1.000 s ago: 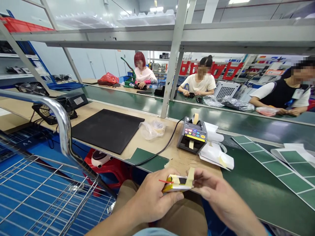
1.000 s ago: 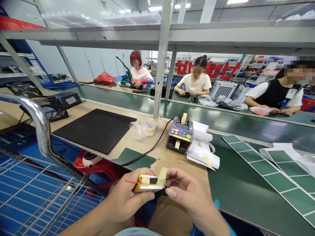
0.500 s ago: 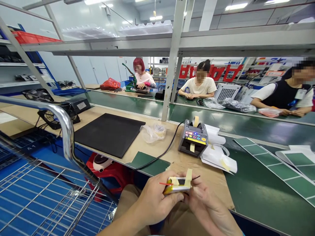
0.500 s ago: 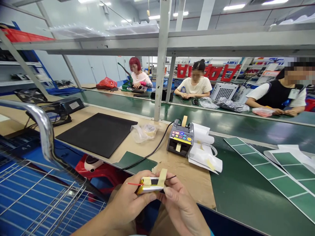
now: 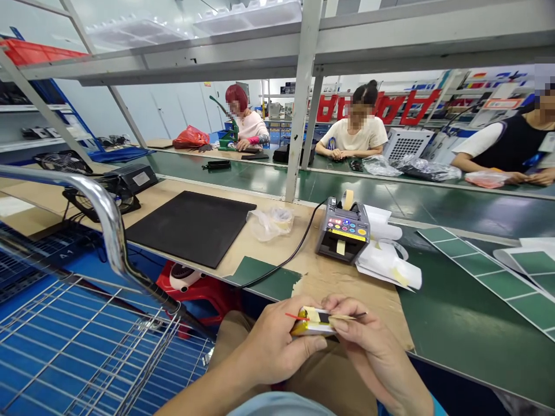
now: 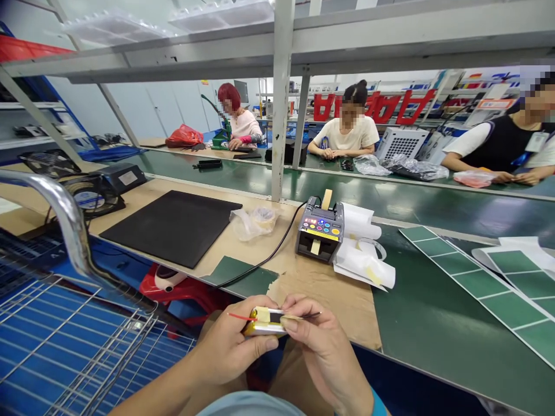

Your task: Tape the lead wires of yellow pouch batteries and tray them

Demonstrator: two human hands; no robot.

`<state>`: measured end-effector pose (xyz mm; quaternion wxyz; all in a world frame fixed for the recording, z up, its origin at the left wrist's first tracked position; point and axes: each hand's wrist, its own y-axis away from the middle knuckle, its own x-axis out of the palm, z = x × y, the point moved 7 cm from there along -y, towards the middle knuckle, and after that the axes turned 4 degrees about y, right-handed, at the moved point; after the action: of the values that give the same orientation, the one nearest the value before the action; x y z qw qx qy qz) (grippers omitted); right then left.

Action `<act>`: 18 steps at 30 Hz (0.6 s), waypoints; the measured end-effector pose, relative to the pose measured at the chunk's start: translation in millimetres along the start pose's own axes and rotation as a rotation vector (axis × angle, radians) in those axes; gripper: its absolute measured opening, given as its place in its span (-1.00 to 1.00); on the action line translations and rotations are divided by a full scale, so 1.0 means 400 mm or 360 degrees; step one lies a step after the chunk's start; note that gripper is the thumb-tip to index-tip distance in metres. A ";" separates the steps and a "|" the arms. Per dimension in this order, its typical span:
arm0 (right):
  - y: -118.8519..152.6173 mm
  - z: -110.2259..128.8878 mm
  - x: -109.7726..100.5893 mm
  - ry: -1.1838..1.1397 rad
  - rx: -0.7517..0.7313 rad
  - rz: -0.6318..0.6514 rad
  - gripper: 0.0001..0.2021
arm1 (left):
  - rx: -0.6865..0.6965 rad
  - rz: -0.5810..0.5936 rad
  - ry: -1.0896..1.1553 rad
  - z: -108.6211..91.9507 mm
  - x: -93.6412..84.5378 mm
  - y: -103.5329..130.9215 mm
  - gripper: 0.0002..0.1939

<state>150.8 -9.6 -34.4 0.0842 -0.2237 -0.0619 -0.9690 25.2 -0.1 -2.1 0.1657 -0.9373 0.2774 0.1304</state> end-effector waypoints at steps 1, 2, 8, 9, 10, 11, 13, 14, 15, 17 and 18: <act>-0.002 -0.001 -0.003 0.0045 -0.0015 -0.0009 -0.91 | -0.0028 0.0004 0.0006 0.001 0.000 -0.002 -0.75; -0.002 -0.001 -0.010 0.0098 -0.0045 -0.0039 -0.88 | -0.0062 0.0005 0.0014 0.003 -0.001 -0.004 -0.76; 0.079 0.122 -0.053 0.1322 -0.1182 -0.0753 -0.71 | -0.0168 -0.0094 0.0151 0.012 -0.016 -0.017 -0.77; 0.100 0.143 -0.028 0.1623 -0.1425 -0.0777 -0.75 | -0.0164 -0.0115 0.0153 0.013 -0.018 -0.019 -0.77; 0.114 0.157 0.000 0.1868 -0.1617 -0.0735 -0.76 | -0.0161 -0.0132 0.0145 0.013 -0.019 -0.020 -0.78; 0.120 0.165 0.027 0.2042 -0.1755 -0.0655 -0.75 | -0.0159 -0.0142 0.0130 0.013 -0.019 -0.021 -0.79; 0.119 0.175 0.062 0.2204 -0.1862 -0.0543 -0.72 | -0.0156 -0.0143 0.0079 0.011 -0.018 -0.021 -0.80; 0.115 0.178 0.072 0.2234 -0.1874 -0.0517 -0.71 | -0.0142 -0.0138 0.0040 0.009 -0.018 -0.021 -0.78; 0.110 0.180 0.079 0.2253 -0.1872 -0.0500 -0.70 | -0.0119 -0.0127 -0.0009 0.005 -0.018 -0.021 -0.77; 0.100 0.180 0.085 0.2265 -0.1832 -0.0447 -0.70 | -0.0046 -0.0108 -0.0116 -0.003 -0.020 -0.020 -0.76; 0.096 0.180 0.085 0.2256 -0.1807 -0.0402 -0.71 | 0.0002 -0.0104 -0.0168 -0.007 -0.022 -0.020 -0.76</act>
<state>158.4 -40.3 48.2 -0.1267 0.4237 0.4658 -0.7664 23.2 9.4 5.4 0.1850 -0.9376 0.2376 0.1739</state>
